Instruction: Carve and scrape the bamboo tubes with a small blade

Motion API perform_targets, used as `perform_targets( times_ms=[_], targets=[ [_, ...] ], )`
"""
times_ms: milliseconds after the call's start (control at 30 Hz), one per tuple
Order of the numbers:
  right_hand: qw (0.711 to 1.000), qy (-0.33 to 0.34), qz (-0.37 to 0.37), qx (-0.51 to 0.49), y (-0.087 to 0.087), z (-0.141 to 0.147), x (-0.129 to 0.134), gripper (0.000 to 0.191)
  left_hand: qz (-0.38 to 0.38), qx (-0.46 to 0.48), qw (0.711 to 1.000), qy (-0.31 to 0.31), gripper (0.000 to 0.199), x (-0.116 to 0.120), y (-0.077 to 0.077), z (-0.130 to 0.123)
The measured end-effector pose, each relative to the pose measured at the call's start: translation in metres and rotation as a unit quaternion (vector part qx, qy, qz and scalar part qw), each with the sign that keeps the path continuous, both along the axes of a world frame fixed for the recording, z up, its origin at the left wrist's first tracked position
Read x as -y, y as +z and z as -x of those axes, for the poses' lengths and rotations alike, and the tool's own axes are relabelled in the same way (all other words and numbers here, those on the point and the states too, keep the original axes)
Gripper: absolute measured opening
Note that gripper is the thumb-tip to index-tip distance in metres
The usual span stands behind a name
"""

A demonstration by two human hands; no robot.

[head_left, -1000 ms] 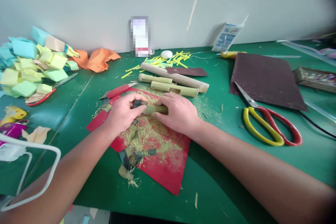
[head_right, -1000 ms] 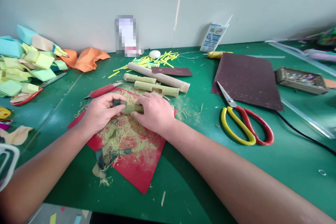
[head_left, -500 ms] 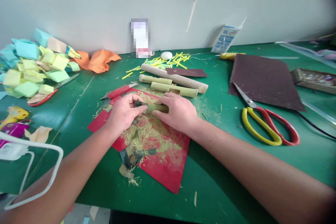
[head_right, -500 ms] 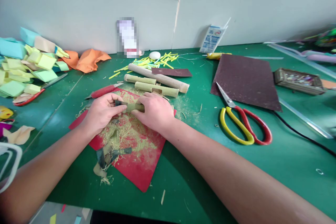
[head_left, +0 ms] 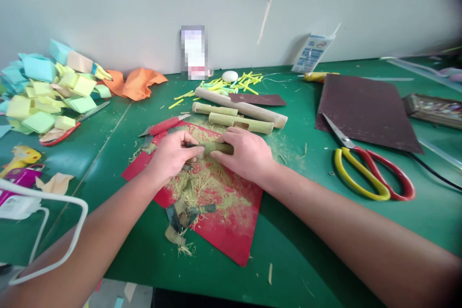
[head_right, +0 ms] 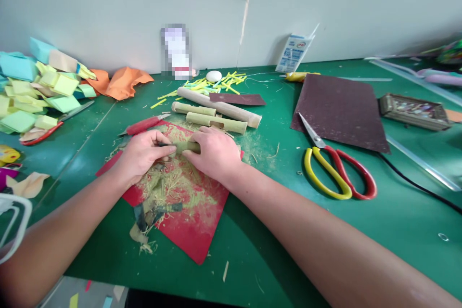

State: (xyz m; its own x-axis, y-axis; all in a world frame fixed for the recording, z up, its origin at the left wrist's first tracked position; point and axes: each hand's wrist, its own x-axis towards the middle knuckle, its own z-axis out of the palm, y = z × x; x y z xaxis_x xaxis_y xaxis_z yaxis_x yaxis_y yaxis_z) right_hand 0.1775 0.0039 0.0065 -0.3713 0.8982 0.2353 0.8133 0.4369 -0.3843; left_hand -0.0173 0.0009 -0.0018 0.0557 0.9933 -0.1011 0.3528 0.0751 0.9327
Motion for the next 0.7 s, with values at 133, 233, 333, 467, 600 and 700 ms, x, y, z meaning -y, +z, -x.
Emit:
perform_targets(
  times_ms=[133, 233, 333, 467, 600, 700],
  targets=[
    [1.000, -0.001, 0.005, 0.003, 0.0006, 0.0005, -0.0001, 0.020, 0.010, 0.010, 1.000, 0.002, 0.024, -0.0017, 0.0043, -0.0008],
    [1.000, -0.004, 0.008, 0.001, 0.0007, 0.0008, -0.0001, 0.021, 0.026, 0.011, 0.999, -0.019, 0.025, -0.0014, 0.0064, 0.0002],
    [1.000, -0.005, 0.007, 0.003, -0.0001, 0.0005, -0.0005, 0.021, 0.029, 0.003, 0.999, -0.015, 0.024, -0.0008, 0.0072, 0.0002],
    [1.000, 0.001, 0.000, 0.002, -0.0013, -0.0004, -0.0003, 0.021, 0.030, 0.010, 0.999, -0.008, 0.022, -0.0021, 0.0086, -0.0002],
    [1.000, 0.001, 0.007, -0.001, -0.0015, -0.0006, 0.0003, 0.020, 0.044, 0.003, 0.998, -0.042, 0.024, -0.0030, 0.0105, 0.0013],
    [1.000, 0.000, 0.003, 0.001, -0.0015, -0.0004, -0.0005, 0.021, 0.031, -0.008, 0.999, -0.028, 0.024, -0.0022, 0.0095, 0.0015]
  ],
)
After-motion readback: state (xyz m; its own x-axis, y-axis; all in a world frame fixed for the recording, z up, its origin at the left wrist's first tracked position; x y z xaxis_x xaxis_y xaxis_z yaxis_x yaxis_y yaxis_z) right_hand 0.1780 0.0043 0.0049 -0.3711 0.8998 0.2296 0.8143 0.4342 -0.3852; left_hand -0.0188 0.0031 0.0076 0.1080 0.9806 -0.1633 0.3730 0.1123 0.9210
